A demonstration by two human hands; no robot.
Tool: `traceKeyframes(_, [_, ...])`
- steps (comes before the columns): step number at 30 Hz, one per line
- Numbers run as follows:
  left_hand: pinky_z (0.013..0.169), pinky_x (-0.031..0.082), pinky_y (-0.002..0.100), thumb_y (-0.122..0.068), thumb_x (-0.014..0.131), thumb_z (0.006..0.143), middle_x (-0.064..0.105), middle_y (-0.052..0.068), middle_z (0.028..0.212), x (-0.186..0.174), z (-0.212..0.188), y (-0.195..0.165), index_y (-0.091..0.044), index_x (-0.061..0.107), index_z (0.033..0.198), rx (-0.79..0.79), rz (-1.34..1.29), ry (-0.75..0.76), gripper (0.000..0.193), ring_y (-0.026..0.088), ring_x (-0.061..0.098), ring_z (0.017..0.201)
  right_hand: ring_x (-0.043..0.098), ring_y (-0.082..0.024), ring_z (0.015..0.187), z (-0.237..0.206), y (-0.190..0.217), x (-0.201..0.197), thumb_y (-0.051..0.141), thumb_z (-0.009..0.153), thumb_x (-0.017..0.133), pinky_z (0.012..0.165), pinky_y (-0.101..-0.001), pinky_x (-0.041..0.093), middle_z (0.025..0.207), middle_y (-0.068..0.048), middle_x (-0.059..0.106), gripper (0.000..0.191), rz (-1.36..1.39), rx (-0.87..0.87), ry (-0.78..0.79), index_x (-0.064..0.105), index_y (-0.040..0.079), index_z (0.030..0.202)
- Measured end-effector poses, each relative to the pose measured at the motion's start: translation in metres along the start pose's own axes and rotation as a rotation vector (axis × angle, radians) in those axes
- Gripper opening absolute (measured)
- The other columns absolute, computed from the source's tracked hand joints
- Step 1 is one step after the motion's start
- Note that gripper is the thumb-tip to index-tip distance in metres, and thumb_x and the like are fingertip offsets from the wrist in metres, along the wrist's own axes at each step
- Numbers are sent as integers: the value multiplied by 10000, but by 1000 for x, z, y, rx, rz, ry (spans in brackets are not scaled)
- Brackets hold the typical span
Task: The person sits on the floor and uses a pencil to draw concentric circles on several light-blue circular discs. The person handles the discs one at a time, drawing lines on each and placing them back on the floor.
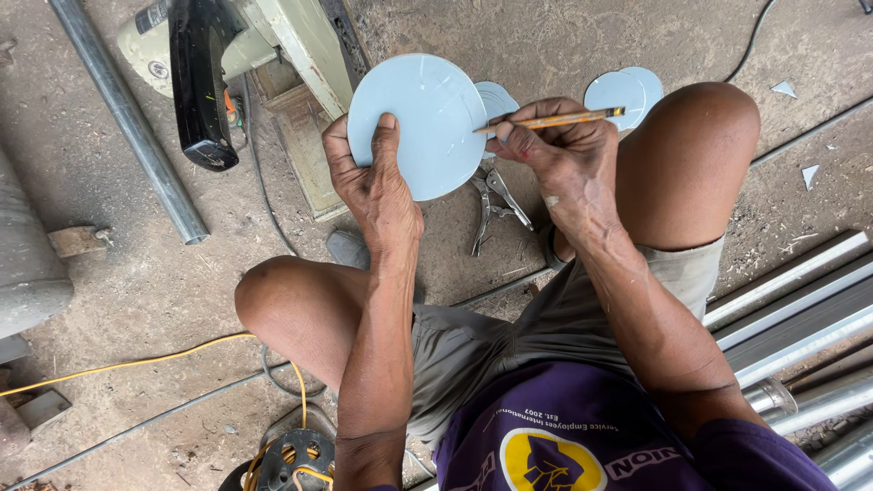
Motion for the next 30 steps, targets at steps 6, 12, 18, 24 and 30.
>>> traceKeyframes(6, [893, 555, 311, -124, 728, 977, 618, 46, 1039, -2, 0, 5, -86, 572, 1081, -30, -60, -13, 192, 123, 600, 986, 772, -211, 892, -2, -5, 3, -18, 942, 728, 836, -334, 698, 958, -176, 750, 103, 54, -7, -3, 682, -74, 1016])
traceKeyframes(12, [926, 585, 350, -56, 739, 934, 606, 65, 1039, -5, 3, 8, -81, 563, 1075, -67, -58, 70, 227, 145, 608, 998, 776, -206, 869, 9, -1, -6, -8, 951, 733, 802, -325, 695, 940, -181, 755, 110, 0, -36, -14, 686, -73, 1026])
traceKeyframes(18, [911, 588, 386, -19, 679, 896, 621, 94, 1052, -6, 4, 9, -61, 586, 1106, -119, -43, 52, 233, 168, 621, 1002, 771, -188, 834, 12, 0, -6, 3, 950, 743, 780, -315, 695, 917, -161, 752, 112, 10, -18, -27, 685, -70, 1013])
traceKeyframes(24, [912, 589, 387, -6, 656, 896, 604, 94, 1071, -6, 3, 5, -68, 582, 1107, -119, -56, 59, 232, 173, 613, 1022, 770, -184, 816, 11, -2, -4, 10, 956, 742, 756, -292, 676, 903, -154, 752, 115, -16, -16, -38, 690, -70, 1020])
traceKeyframes(30, [917, 582, 394, -2, 650, 885, 600, 90, 1078, -5, 3, 4, -74, 586, 1103, -118, -50, 63, 237, 174, 608, 1030, 774, -190, 831, 12, -1, -5, 9, 956, 737, 769, -307, 690, 911, -156, 755, 119, 10, -24, -28, 683, -67, 1030])
Point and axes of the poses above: each hand's wrist, its own z-axis towards the middle knuckle, its own x-axis out of the palm, y = z × x, the point moved 2 cm from there along z, towards the middle knuckle
